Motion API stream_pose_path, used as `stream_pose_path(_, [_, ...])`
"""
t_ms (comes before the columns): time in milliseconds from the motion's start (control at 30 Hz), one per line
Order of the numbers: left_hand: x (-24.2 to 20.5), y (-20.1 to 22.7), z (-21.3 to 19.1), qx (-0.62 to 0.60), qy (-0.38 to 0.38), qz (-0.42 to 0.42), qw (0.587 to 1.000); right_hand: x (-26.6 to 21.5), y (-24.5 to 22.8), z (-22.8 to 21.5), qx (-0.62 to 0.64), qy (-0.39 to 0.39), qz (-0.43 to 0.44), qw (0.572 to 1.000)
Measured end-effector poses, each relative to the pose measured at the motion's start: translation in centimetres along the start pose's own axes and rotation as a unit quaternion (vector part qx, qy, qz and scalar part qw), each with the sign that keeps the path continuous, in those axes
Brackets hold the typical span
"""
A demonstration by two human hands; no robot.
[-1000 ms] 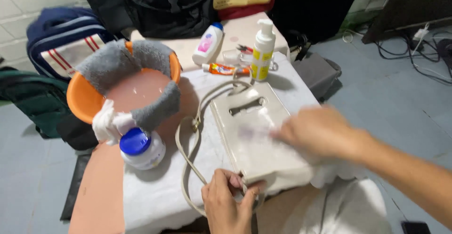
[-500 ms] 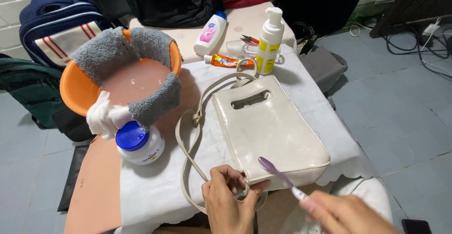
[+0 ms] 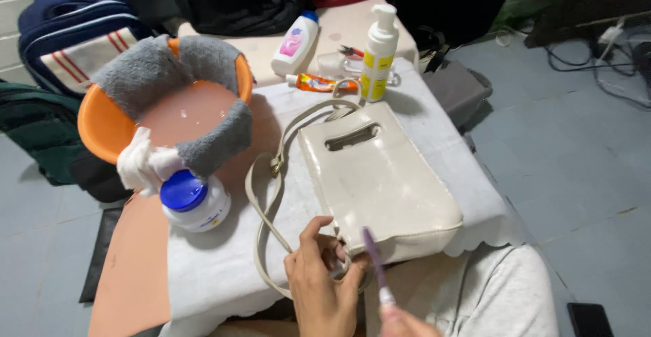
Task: Cleaning a white leather handbag using a toothbrush, cleaning solution, and a cloth.
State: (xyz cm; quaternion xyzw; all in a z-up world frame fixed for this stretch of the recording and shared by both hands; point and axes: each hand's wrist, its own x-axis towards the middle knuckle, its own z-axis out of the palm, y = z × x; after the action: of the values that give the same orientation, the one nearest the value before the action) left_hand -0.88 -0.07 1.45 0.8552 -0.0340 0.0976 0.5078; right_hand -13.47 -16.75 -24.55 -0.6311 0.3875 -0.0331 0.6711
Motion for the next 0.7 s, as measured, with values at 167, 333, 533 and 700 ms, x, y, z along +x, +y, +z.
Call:
stream_pose_path(167, [-0.3, 0.1, -0.2, 0.006, -0.005, 0.039, 0.999, -0.9, -10.8, -6.3, -0.03, -0.047, 0.019, 0.998])
stream_pose_path(333, [-0.5, -0.6, 0.6, 0.036, -0.026, 0.061, 0.997, -2.5, -10.8, -4.5, -0.113, -0.094, -0.011, 0.989])
stream_pose_path(533, [-0.1, 0.6, 0.0, 0.013, -0.028, 0.0, 1.0, -0.5, -16.2, -11.5, -0.071, -0.016, 0.005, 0.997])
stream_pose_path(700, [-0.2, 0.7, -0.2, -0.003, -0.048, 0.003, 0.999, -3.2, -31.7, -13.4, -0.432, 0.026, -0.049, 0.9])
